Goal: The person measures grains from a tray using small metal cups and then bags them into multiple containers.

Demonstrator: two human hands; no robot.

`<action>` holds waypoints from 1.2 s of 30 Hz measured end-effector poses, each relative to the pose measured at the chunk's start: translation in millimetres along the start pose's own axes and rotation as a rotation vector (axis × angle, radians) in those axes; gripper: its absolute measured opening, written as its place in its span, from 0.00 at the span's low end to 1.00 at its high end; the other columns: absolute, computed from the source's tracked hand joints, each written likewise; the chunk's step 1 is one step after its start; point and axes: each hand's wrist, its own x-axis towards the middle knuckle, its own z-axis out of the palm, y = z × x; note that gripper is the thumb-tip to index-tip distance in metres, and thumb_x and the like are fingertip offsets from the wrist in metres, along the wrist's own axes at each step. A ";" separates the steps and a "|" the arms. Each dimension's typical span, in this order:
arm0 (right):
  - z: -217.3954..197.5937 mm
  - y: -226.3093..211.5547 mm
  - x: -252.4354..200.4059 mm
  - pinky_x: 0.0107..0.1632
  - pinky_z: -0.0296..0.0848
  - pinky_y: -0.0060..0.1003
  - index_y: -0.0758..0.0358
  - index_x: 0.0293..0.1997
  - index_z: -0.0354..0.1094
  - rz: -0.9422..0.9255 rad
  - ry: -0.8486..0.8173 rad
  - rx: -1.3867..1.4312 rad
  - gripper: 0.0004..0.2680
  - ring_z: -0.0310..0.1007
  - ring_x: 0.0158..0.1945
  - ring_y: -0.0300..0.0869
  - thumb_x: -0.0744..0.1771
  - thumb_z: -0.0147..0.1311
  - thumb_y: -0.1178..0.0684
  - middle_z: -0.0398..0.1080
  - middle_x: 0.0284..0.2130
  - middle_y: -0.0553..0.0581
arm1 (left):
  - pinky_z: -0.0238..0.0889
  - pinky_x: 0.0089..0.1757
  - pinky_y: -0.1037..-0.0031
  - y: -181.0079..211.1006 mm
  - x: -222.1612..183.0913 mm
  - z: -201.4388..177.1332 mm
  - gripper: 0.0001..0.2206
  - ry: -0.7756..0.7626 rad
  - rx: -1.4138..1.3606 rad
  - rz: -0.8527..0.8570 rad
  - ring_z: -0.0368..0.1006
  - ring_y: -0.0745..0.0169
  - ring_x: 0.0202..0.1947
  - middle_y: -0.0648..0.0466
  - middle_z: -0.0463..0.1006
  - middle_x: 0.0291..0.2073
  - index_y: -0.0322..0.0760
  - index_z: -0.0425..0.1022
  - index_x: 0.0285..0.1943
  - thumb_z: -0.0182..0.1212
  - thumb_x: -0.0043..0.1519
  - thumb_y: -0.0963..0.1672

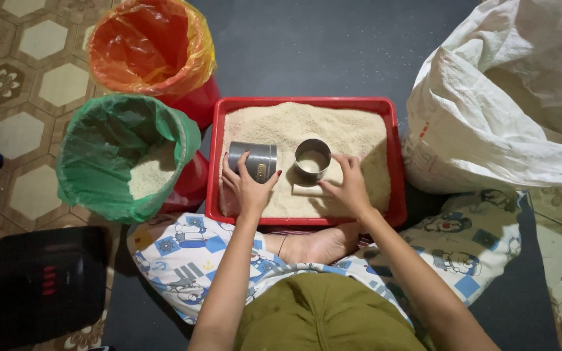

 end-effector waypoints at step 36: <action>64.9 -178.7 169.2 0.62 0.61 0.50 0.52 0.64 0.58 -0.137 0.009 0.654 0.37 0.66 0.58 0.54 0.52 0.81 0.46 0.67 0.52 0.61 | 0.54 0.60 0.50 -3.3 10.9 -13.6 0.44 0.017 -0.029 -0.086 0.63 0.34 0.64 0.37 0.61 0.66 0.57 0.63 0.67 0.77 0.38 0.56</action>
